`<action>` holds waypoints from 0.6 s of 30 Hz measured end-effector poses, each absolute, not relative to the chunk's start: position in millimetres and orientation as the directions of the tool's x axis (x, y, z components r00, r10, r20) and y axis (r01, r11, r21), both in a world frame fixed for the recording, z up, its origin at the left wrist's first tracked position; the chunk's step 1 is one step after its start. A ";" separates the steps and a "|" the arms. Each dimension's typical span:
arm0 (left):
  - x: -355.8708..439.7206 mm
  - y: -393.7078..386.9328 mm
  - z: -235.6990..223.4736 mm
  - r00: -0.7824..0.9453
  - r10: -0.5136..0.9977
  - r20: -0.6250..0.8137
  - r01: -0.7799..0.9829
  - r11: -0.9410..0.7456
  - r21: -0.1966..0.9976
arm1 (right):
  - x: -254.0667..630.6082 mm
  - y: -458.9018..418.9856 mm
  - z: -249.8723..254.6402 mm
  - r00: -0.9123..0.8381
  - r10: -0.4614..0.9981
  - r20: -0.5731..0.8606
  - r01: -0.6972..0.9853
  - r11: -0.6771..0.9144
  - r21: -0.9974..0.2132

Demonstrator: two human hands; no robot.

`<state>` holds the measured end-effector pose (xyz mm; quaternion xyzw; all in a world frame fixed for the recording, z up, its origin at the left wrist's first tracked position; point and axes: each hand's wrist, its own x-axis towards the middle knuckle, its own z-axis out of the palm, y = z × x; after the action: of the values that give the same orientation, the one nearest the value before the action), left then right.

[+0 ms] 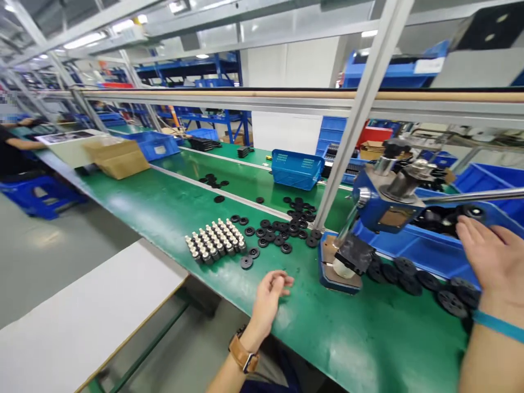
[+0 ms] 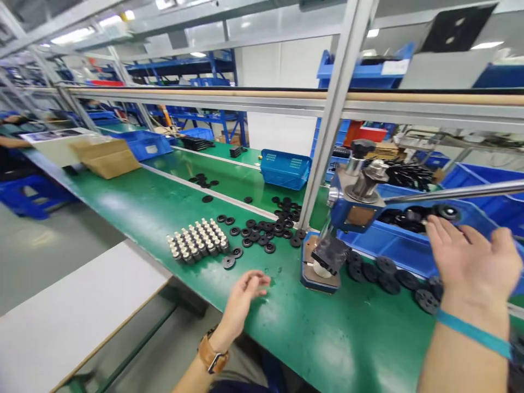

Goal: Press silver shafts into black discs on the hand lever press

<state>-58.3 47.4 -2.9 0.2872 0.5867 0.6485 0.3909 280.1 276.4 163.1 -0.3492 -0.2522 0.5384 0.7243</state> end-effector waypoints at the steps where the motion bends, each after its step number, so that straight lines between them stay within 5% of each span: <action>1: -75.2 46.6 -4.1 -0.642 0.766 0.025 0.035 -0.002 0.999 | 281.2 270.3 153.1 0.301 0.953 -0.018 -0.562 0.162 -0.811; 2: -94.0 45.7 -4.7 -0.732 0.663 0.157 0.270 0.071 0.960 | 280.7 261.3 140.8 0.312 0.950 -0.008 -0.516 0.162 -0.841; 7: -187.9 47.9 -0.4 -0.854 0.423 0.304 0.454 0.320 0.832 | 262.7 193.7 63.8 0.392 0.919 -0.039 -0.378 0.122 -0.918; 12: -229.9 61.8 -2.9 -0.800 0.497 0.337 0.569 0.447 0.690 | 250.3 124.6 -1.9 0.400 0.903 -0.157 -0.424 0.031 -0.905; 18: -229.7 56.7 -21.3 -0.700 0.582 0.414 0.692 0.411 0.594 | 253.1 62.3 -61.8 0.304 0.920 -0.248 -0.446 -0.093 -0.890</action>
<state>-229.7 56.7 -21.3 0.3807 0.8368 0.3871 -0.0713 253.1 62.3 -61.8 -0.5038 -0.2350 0.5409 0.6312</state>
